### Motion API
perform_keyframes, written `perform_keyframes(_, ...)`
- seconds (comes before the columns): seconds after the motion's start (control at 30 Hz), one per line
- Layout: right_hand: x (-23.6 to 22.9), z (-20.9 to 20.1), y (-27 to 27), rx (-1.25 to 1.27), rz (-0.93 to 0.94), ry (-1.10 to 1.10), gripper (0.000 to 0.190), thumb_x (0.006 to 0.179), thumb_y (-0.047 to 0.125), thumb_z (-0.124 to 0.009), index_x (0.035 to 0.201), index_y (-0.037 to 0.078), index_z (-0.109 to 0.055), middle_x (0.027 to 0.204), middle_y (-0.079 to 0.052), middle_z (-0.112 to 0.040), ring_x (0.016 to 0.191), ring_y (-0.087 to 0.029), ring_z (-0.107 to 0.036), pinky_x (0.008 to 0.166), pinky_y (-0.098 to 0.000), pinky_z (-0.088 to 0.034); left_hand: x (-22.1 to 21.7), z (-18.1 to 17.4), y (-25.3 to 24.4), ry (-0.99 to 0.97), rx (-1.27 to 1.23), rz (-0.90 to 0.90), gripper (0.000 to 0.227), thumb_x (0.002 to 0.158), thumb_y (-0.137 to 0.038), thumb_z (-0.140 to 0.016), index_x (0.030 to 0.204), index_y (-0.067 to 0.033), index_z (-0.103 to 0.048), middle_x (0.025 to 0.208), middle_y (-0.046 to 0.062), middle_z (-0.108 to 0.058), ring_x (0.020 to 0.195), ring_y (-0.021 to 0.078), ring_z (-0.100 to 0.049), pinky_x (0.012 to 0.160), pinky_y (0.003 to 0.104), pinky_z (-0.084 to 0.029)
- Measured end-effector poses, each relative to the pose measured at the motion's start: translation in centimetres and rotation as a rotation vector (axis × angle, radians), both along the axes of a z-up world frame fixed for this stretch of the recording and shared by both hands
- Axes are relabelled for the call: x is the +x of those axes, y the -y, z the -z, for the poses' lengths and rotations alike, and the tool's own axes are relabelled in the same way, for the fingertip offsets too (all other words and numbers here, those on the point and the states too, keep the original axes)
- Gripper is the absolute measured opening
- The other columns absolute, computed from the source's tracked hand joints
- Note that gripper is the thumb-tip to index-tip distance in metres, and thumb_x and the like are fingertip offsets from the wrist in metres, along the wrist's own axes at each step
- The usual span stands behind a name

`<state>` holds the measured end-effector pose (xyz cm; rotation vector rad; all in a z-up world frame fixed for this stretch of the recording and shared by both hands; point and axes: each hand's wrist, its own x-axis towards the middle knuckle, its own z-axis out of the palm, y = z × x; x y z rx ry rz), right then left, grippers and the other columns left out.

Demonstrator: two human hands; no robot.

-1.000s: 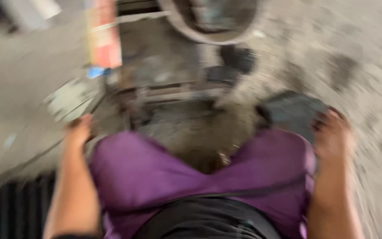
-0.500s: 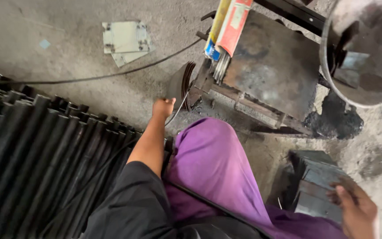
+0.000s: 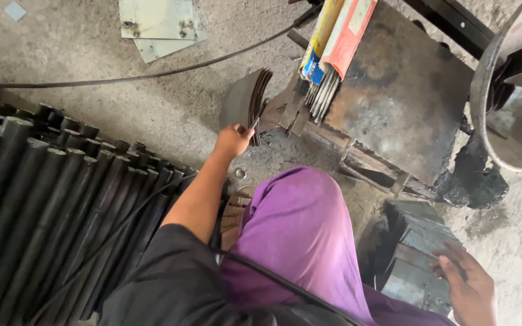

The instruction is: The person sits on the floor and welds a metal sheet using a welding torch, producing bright sparks. They periodically reposition the metal sheet and handle welding rods during the process.

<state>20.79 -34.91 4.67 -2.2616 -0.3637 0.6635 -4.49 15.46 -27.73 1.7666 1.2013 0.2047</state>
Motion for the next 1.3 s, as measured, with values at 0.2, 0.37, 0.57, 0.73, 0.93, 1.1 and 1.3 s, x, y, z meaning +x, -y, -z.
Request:
perform_keyframes(0.2, -0.5, -0.7, -3.4, -0.065, -0.072, 0.015, 0.044, 0.101, 0.011, -0.061, 0.141, -0.006, -0.059, 0.115, -0.016, -0.073, 0.090, -0.020, -0.069, 0.078, -0.0319, -0.055, 0.5, -1.8, -1.6, 0.149, 0.281, -0.120, 0.030, 0.090, -0.031, -0.076, 0.092, -0.0016, -0.071, 0.088, 0.023, -0.071, 0.084, 0.0437, -0.068, 0.074, 0.050, -0.055)
perform_keyframes(0.37, -0.4, -0.4, -4.7, -0.087, -0.104, 0.019, 0.044, 0.100, 0.011, -0.062, 0.141, -0.004, -0.061, 0.114, -0.015, -0.073, 0.090, -0.019, -0.069, 0.078, -0.0307, -0.055, 3.2, -3.7, -5.8, 0.049, 0.427, -0.048, 0.027, 0.092, -0.032, -0.073, 0.093, -0.0048, -0.074, 0.093, 0.022, -0.071, 0.090, 0.0441, -0.068, 0.079, 0.052, -0.055)
perform_keyframes(0.57, 0.1, 0.4, -3.6, -0.271, -0.106, 0.026, 0.042, 0.097, 0.012, -0.065, 0.137, 0.001, -0.065, 0.106, -0.012, -0.076, 0.084, -0.018, -0.070, 0.076, -0.0314, -0.055, 4.6, -6.6, -10.8, -0.041, 0.481, 0.087, 0.025, 0.084, -0.006, -0.061, 0.100, -0.0145, -0.079, 0.103, 0.018, -0.072, 0.097, 0.0410, -0.068, 0.080, 0.052, -0.055)
perform_keyframes(0.73, 0.2, 0.7, -2.2, -0.403, -0.156, 0.081, 0.045, 0.094, 0.015, -0.068, 0.138, 0.006, -0.068, 0.096, -0.012, -0.079, 0.074, -0.019, -0.068, 0.076, -0.0310, -0.054, 5.4, -8.6, -14.0, -0.217, 0.320, 0.199, 0.026, 0.086, -0.008, -0.062, 0.105, -0.0183, -0.077, 0.116, 0.014, -0.071, 0.108, 0.0369, -0.067, 0.090, 0.048, -0.055)
perform_keyframes(0.93, 0.3, 1.1, -2.5, -0.499, -0.158, 0.075, 0.047, 0.093, 0.021, -0.070, 0.138, 0.008, -0.068, 0.099, -0.012, -0.079, 0.078, -0.018, -0.073, 0.074, -0.0313, -0.054, 7.3, -9.2, -14.7, -0.145, 0.343, 0.220, 0.018, 0.091, -0.013, -0.065, 0.103, -0.0184, -0.077, 0.117, 0.010, -0.071, 0.107, 0.0357, -0.067, 0.087, 0.047, -0.056)
perform_keyframes(1.1, 0.3, 1.7, -3.2, -0.536, -0.193, 0.074, 0.048, 0.092, 0.023, -0.069, 0.138, 0.009, -0.067, 0.098, -0.011, -0.080, 0.077, -0.018, -0.074, 0.073, -0.0304, -0.056, 10.0, -8.1, -14.9, -0.126, 0.437, 0.237, 0.017, 0.091, -0.014, -0.065, 0.103, -0.0129, -0.076, 0.116, 0.015, -0.070, 0.103, 0.0381, -0.068, 0.085, 0.049, -0.056)
perform_keyframes(1.3, 0.6, 1.4, -3.4, -0.673, -0.159, 0.037, 0.052, 0.093, 0.023, -0.069, 0.143, 0.011, -0.065, 0.094, -0.013, -0.077, 0.076, -0.020, -0.073, 0.065, -0.0361, -0.054, 13.2, -3.4, -17.1, -0.341, 0.370, 0.233, 0.024, 0.089, -0.008, -0.060, 0.108, -0.0050, -0.074, 0.110, 0.020, -0.073, 0.101, 0.0390, -0.071, 0.083, 0.048, -0.058)
